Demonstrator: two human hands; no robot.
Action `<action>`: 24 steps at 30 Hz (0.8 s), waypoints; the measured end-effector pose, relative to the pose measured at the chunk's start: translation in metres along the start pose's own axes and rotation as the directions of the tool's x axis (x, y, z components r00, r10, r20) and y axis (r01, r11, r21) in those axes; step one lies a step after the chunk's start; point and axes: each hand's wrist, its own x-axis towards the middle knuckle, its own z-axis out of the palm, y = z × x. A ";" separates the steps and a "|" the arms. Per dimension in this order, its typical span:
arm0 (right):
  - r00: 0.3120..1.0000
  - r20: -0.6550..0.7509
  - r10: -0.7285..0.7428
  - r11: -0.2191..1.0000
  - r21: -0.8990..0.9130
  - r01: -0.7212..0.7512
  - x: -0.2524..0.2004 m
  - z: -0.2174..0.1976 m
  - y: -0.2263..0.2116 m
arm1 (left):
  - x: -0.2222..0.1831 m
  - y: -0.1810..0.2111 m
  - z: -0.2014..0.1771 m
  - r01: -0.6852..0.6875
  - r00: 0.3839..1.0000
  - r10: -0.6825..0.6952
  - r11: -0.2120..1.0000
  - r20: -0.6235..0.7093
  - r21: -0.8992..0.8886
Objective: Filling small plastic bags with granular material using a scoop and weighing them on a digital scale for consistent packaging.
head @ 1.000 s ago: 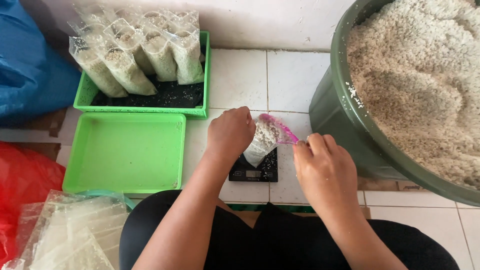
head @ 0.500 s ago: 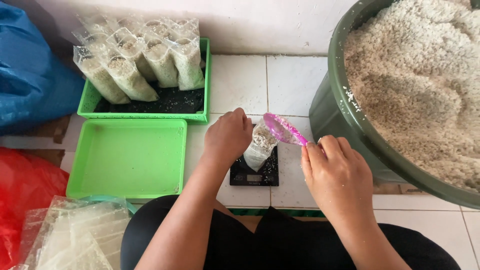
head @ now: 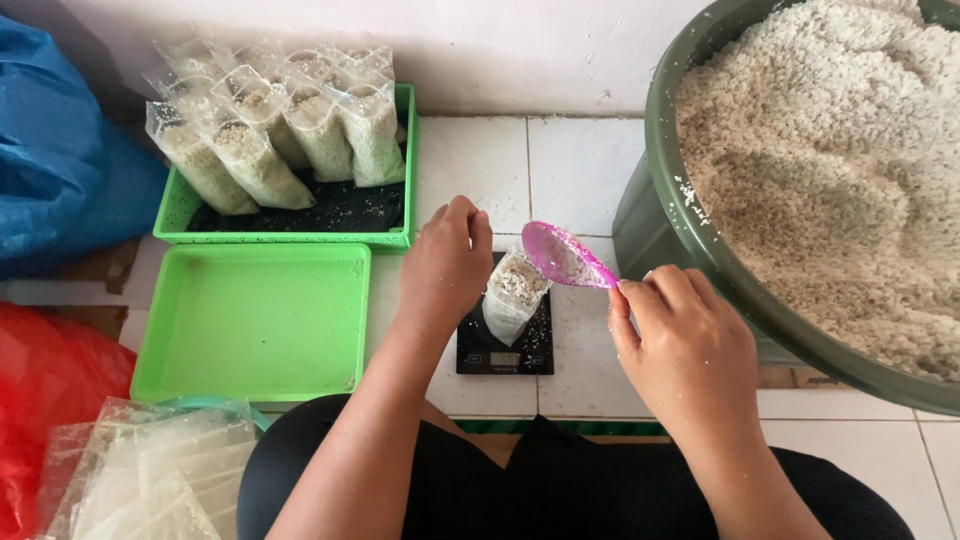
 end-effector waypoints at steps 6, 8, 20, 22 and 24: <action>1.000 0.009 0.017 1.000 0.008 -0.017 0.000 0.000 -0.002 | -0.002 0.002 -0.002 0.030 0.997 -0.033 0.999 0.076 0.037; 1.000 0.011 0.018 1.000 0.000 -0.018 -0.001 0.001 -0.002 | -0.002 0.000 -0.003 0.033 0.995 -0.037 0.999 0.091 0.042; 1.000 0.016 0.026 1.000 0.001 -0.026 -0.002 0.002 0.001 | -0.004 -0.001 -0.007 0.053 0.990 -0.059 0.997 0.129 0.052; 0.999 0.023 0.027 1.000 0.006 -0.027 -0.002 0.002 0.001 | -0.002 -0.008 -0.005 0.047 0.988 -0.057 0.996 0.141 0.073; 0.999 -0.019 0.038 0.999 -0.035 -0.039 -0.003 0.004 0.001 | 0.001 -0.020 -0.005 0.052 0.954 -0.120 0.968 0.275 0.245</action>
